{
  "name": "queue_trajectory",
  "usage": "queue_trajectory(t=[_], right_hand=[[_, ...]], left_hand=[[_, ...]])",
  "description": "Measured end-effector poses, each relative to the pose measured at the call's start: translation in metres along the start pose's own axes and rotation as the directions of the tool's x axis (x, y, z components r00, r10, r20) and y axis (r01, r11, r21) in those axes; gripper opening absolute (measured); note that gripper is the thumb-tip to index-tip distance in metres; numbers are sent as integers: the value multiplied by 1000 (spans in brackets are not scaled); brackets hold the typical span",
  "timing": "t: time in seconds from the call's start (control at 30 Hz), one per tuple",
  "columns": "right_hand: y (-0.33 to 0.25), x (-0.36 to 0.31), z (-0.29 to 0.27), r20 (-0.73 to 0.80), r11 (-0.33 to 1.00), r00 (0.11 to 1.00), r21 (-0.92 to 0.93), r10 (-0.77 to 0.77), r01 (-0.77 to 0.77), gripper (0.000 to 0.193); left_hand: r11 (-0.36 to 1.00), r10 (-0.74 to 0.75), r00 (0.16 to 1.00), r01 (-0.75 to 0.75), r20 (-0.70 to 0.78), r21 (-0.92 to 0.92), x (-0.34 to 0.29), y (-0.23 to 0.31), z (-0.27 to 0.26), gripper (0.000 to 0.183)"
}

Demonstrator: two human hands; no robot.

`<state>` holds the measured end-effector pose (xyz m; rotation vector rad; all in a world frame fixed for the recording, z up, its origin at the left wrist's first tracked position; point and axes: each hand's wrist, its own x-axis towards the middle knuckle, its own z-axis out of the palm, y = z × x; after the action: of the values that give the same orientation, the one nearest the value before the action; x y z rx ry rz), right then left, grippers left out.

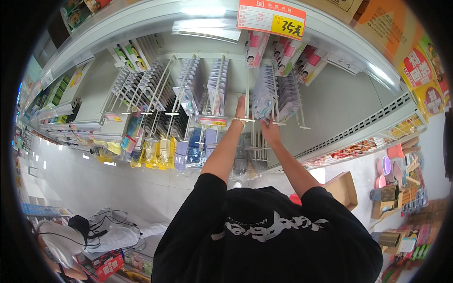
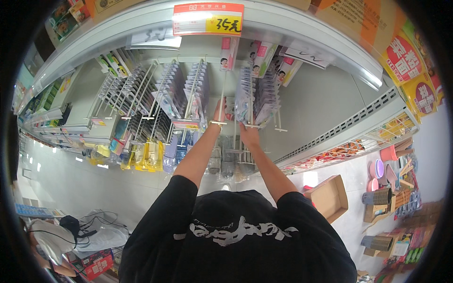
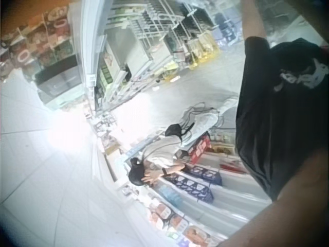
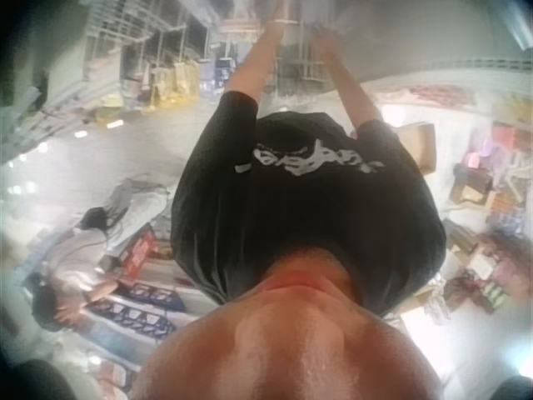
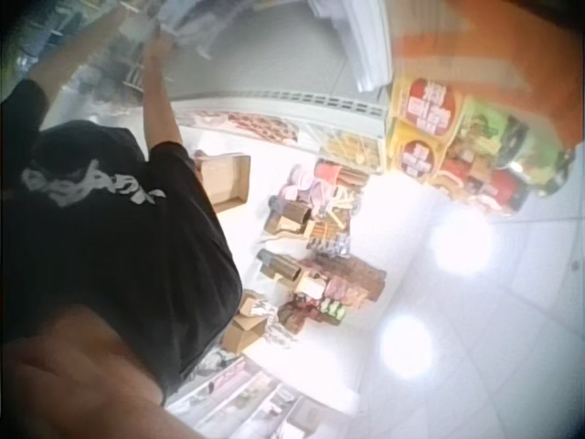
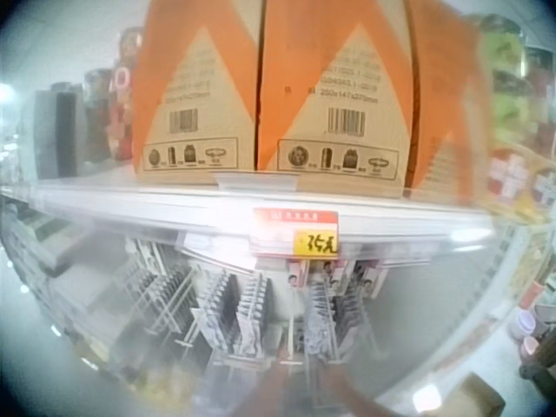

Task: The person organizes toothbrush packages on a retail shelf by taking a group of them and placing them one by one onto display hooks.

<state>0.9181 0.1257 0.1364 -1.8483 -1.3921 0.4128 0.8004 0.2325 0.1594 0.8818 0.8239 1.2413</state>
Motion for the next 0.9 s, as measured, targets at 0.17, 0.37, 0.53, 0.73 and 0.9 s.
queue_trajectory(t=[0.17, 0.37, 0.53, 0.73, 0.9], right_hand=[[-13, 16, 4, 22, 997, 997, 24, -71, 71, 57], [-51, 17, -41, 96, 998, 994, 47, -52, 48, 54], [-59, 34, -45, 82, 975, 975, 99, -207, 198, 56], [-49, 39, -46, -120, 892, 897, 114, -426, 438, 59], [-47, 35, -49, 76, 956, 961, 152, -264, 251, 66]], left_hand=[[984, 175, 982, -172, 76, -36, 65, -24, 1, 48], [983, 161, 973, -173, 166, 57, 56, 14, 44, 56], [960, 276, 942, -280, 193, -5, 98, 18, 48, 50], [959, -21, 929, 123, 369, -256, 100, 37, 65, 47], [967, -138, 914, 207, 382, -146, 62, 67, 69, 53]])
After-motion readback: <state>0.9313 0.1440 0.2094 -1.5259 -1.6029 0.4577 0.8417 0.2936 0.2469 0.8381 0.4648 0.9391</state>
